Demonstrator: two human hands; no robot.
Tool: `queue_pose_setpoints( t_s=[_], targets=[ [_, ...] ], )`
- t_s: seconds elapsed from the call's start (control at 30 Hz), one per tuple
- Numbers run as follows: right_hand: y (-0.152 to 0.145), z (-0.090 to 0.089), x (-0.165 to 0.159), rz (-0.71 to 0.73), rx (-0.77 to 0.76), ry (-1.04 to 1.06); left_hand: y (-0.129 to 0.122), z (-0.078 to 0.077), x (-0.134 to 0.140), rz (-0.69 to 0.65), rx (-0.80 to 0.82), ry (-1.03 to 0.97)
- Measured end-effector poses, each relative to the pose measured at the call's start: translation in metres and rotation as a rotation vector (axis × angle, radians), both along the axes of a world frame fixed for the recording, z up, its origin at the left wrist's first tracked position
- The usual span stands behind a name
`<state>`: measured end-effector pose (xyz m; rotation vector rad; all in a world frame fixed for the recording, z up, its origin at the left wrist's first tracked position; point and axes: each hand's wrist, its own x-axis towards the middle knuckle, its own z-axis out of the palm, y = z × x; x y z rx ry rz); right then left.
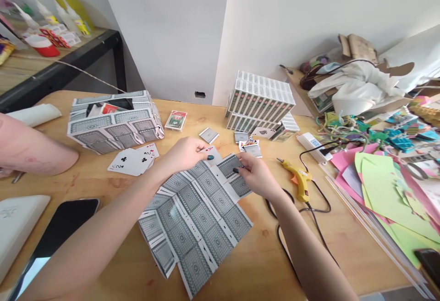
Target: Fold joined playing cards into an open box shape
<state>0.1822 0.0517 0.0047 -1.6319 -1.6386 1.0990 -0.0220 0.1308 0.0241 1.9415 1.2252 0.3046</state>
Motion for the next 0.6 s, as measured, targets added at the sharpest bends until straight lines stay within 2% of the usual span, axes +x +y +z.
queue_pose_setpoints(
  t_s=[0.17, 0.33, 0.47, 0.6],
  targets=[
    [0.0, 0.003, -0.006, -0.029, 0.106, -0.167, -0.001, 0.002, 0.003, -0.003, 0.104, 0.117],
    [0.003, 0.003, -0.008, -0.009, 0.252, -0.296, -0.007, 0.008, 0.004, -0.044, 0.205, 0.128],
    [0.006, 0.009, -0.01, 0.06, 0.274, -0.396, -0.016, 0.012, 0.007, -0.091, 0.273, 0.143],
    [0.008, 0.014, -0.016, 0.161, 0.282, -0.614, -0.024, 0.009, 0.012, -0.068, 0.345, 0.214]
  ],
)
